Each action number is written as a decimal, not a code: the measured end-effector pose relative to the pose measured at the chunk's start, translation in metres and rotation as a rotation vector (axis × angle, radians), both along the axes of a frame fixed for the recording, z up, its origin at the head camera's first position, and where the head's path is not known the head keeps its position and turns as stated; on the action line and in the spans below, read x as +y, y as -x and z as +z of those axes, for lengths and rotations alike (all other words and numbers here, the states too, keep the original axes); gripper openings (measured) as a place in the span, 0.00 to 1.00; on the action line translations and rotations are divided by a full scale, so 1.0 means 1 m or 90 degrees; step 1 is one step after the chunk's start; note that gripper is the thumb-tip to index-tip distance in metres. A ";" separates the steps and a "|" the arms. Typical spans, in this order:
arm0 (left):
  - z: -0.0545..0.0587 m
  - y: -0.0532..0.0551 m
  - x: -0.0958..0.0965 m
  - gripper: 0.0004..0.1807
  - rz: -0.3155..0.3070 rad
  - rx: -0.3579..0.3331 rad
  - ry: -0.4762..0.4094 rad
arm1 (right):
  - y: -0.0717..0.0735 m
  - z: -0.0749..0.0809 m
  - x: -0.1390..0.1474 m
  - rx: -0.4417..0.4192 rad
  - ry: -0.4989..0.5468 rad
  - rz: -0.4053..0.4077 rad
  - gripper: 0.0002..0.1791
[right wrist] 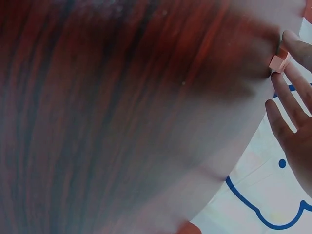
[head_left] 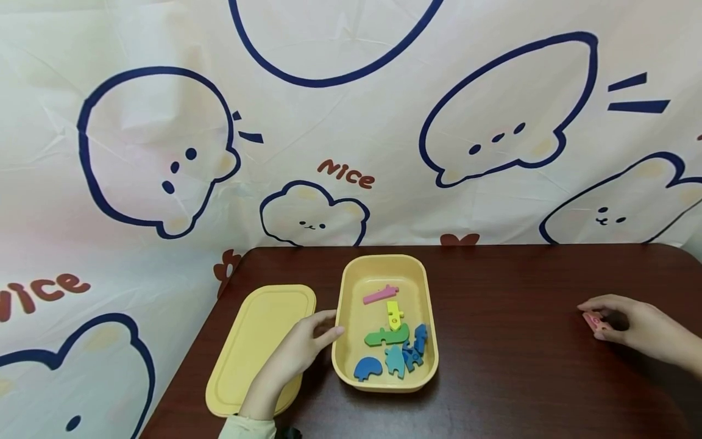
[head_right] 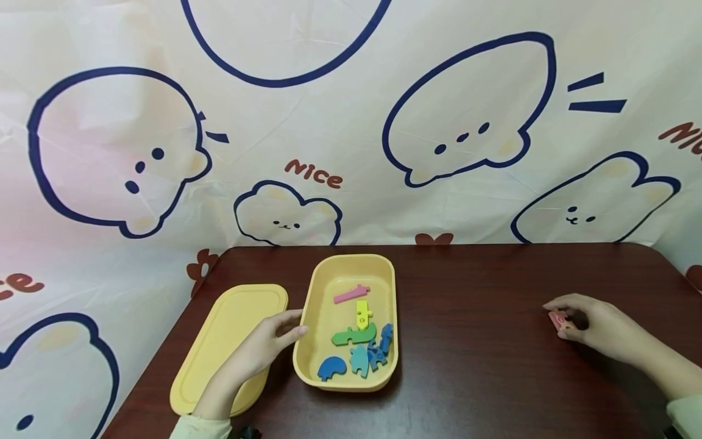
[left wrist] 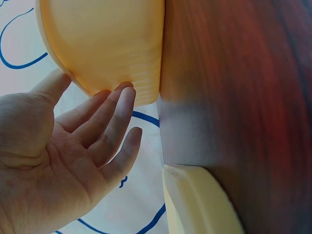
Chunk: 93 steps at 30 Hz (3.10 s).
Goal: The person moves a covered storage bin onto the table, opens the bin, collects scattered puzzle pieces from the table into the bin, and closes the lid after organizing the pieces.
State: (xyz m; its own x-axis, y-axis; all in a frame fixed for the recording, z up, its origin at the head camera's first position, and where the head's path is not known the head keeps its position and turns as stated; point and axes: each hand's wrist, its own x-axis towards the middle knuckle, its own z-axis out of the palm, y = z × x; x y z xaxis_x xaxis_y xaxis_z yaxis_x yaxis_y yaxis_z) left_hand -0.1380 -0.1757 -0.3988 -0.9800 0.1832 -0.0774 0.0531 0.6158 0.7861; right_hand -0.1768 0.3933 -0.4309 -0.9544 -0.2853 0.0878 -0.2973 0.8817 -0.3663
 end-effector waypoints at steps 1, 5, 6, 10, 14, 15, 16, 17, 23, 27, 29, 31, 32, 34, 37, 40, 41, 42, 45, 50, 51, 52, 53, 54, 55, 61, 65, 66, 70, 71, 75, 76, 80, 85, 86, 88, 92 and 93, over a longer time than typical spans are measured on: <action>0.000 0.000 0.000 0.24 -0.002 0.002 -0.002 | 0.000 0.000 0.000 0.004 0.000 0.002 0.26; 0.001 0.002 0.000 0.23 -0.005 0.008 -0.008 | 0.000 0.000 -0.001 0.016 -0.004 0.006 0.25; 0.001 0.002 0.000 0.23 -0.005 0.009 -0.006 | 0.000 0.001 -0.001 0.017 -0.005 0.006 0.25; 0.001 0.002 0.001 0.23 -0.002 0.006 0.000 | -0.003 0.001 -0.003 0.038 -0.009 0.011 0.26; 0.002 0.001 0.001 0.24 0.000 0.003 0.002 | -0.007 0.002 -0.006 0.072 -0.003 0.017 0.26; 0.002 0.001 0.001 0.24 -0.001 0.003 0.000 | -0.007 0.002 -0.006 0.077 -0.001 0.017 0.25; 0.002 0.001 0.002 0.23 -0.001 0.004 0.000 | -0.008 0.003 -0.007 0.088 -0.001 0.019 0.26; 0.002 0.001 0.002 0.23 -0.001 0.004 -0.001 | -0.009 0.004 -0.008 0.098 -0.001 0.020 0.26; 0.002 0.001 0.002 0.23 0.000 0.006 0.004 | -0.013 0.008 -0.013 0.149 -0.002 0.033 0.27; 0.001 0.001 0.002 0.24 0.000 0.007 0.005 | -0.014 0.012 -0.018 0.173 0.006 0.039 0.28; 0.001 0.000 0.001 0.24 0.000 0.006 0.004 | -0.014 0.013 -0.021 0.184 0.012 0.043 0.28; 0.001 0.000 0.001 0.24 0.000 0.006 0.005 | -0.015 0.015 -0.024 0.185 0.018 0.047 0.28; 0.001 0.000 0.001 0.24 0.000 0.004 0.003 | -0.015 0.016 -0.026 0.182 0.019 0.047 0.28; 0.001 0.000 0.001 0.24 0.001 0.002 0.003 | -0.016 0.017 -0.029 0.178 0.017 0.047 0.28; 0.001 -0.001 0.001 0.24 0.004 0.002 0.006 | -0.016 0.021 -0.035 0.164 0.011 0.043 0.28; 0.001 -0.001 0.001 0.24 0.009 0.002 0.007 | -0.017 0.023 -0.039 0.175 0.013 0.048 0.29; 0.001 -0.001 0.001 0.24 0.010 0.003 0.009 | -0.017 0.024 -0.040 0.178 0.015 0.050 0.29; 0.002 -0.001 0.001 0.24 0.011 0.003 0.009 | -0.017 0.025 -0.041 0.187 0.017 0.053 0.30; 0.002 -0.001 0.001 0.23 0.014 0.004 0.012 | -0.018 0.027 -0.045 0.190 0.021 0.053 0.30; 0.002 -0.001 0.001 0.24 0.015 0.001 0.011 | -0.021 0.030 -0.052 0.196 0.029 0.054 0.32; 0.002 -0.001 0.001 0.24 0.015 0.001 0.010 | -0.021 0.030 -0.053 0.198 0.032 0.056 0.32; 0.001 -0.001 0.001 0.24 0.015 0.001 0.010 | -0.021 0.030 -0.055 0.202 0.035 0.060 0.32; 0.001 -0.001 0.001 0.24 0.014 0.001 0.009 | -0.021 0.030 -0.056 0.207 0.040 0.064 0.32; 0.001 -0.001 0.001 0.24 0.014 0.000 0.008 | -0.021 0.030 -0.057 0.209 0.043 0.069 0.32; 0.001 -0.002 0.001 0.24 0.014 0.000 0.007 | -0.021 0.031 -0.059 0.211 0.045 0.073 0.32; 0.002 -0.002 0.001 0.24 0.018 -0.004 0.011 | -0.020 0.032 -0.068 0.241 0.055 0.107 0.34; 0.002 -0.002 0.001 0.24 0.022 -0.004 0.016 | -0.018 0.032 -0.075 0.256 0.064 0.133 0.35; 0.002 -0.002 0.002 0.24 0.022 -0.003 0.017 | -0.018 0.032 -0.076 0.255 0.064 0.139 0.35; 0.002 -0.001 0.002 0.23 0.020 0.001 0.016 | -0.016 0.033 -0.082 0.247 0.062 0.152 0.35; 0.002 0.000 0.002 0.23 0.019 0.001 0.016 | -0.016 0.034 -0.083 0.245 0.064 0.157 0.35; 0.001 0.000 0.002 0.23 0.016 0.004 0.016 | -0.015 0.034 -0.090 0.242 0.073 0.177 0.34; 0.001 0.001 0.002 0.23 0.015 0.005 0.015 | -0.015 0.035 -0.093 0.240 0.073 0.178 0.34; 0.001 0.001 0.002 0.23 0.015 0.008 0.015 | -0.015 0.037 -0.101 0.234 0.067 0.170 0.33; 0.001 0.001 0.001 0.23 0.016 0.012 0.021 | -0.014 0.040 -0.112 0.238 0.078 0.176 0.33; 0.001 0.000 0.001 0.23 0.016 0.012 0.021 | -0.014 0.041 -0.114 0.238 0.083 0.180 0.33; 0.001 0.000 0.001 0.23 0.018 0.011 0.021 | -0.014 0.041 -0.118 0.237 0.093 0.187 0.32; 0.000 0.000 0.001 0.23 0.018 0.007 0.018 | -0.015 0.042 -0.126 0.234 0.097 0.191 0.32; 0.000 0.000 0.001 0.23 0.018 0.006 0.018 | -0.016 0.042 -0.127 0.235 0.096 0.192 0.32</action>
